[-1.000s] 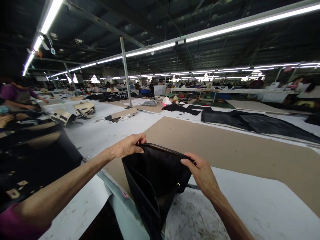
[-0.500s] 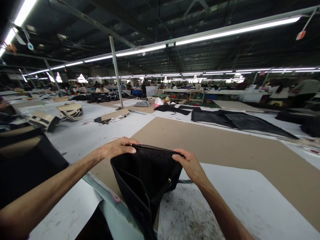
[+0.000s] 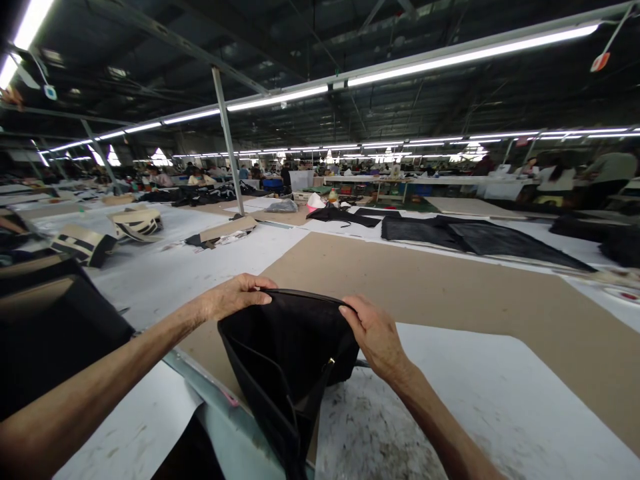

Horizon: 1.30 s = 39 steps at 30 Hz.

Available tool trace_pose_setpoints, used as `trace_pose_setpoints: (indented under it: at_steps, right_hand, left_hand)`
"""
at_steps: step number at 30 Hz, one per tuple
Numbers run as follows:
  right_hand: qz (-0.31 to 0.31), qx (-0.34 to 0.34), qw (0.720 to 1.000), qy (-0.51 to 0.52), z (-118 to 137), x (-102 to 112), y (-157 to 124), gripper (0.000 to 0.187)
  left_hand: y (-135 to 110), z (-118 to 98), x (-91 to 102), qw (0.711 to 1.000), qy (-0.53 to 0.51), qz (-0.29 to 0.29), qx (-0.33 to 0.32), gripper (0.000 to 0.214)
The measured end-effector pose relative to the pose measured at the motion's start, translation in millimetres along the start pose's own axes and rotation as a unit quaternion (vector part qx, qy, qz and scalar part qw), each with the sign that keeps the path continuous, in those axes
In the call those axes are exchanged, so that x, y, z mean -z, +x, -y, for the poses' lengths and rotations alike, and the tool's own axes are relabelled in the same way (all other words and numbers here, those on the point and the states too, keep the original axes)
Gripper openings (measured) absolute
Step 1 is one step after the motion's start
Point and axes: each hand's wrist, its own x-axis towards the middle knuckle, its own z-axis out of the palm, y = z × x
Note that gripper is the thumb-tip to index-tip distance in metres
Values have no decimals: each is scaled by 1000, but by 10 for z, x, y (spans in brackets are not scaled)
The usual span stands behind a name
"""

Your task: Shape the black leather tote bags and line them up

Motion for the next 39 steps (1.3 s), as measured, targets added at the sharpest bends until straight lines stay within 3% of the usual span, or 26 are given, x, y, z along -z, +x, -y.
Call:
trace_pose_setpoints:
  at_steps: [8, 14, 20, 26, 33, 39]
  right_hand:
    - [24, -9, 999, -48, 29, 37, 64, 29]
    - [-1, 55, 990, -129, 41, -43, 139, 34]
    - [3, 66, 987, -147, 80, -52, 174, 35]
    - [-7, 128, 968, -218, 268, -100, 260, 30]
    - [-13, 177, 946, -270, 430, -224, 309, 24]
    - [-22, 196, 941, -274, 511, -295, 337, 21]
  left_hand:
    - [17, -92, 7, 994, 104, -32, -8, 27]
    - [81, -104, -10, 979, 190, -75, -13, 24]
    - [116, -64, -20, 984, 166, -60, -39, 19]
    - [127, -63, -40, 981, 182, -60, -32, 23]
    - [125, -136, -39, 918, 376, -89, -90, 19]
    - [143, -180, -60, 875, 462, -100, -107, 20]
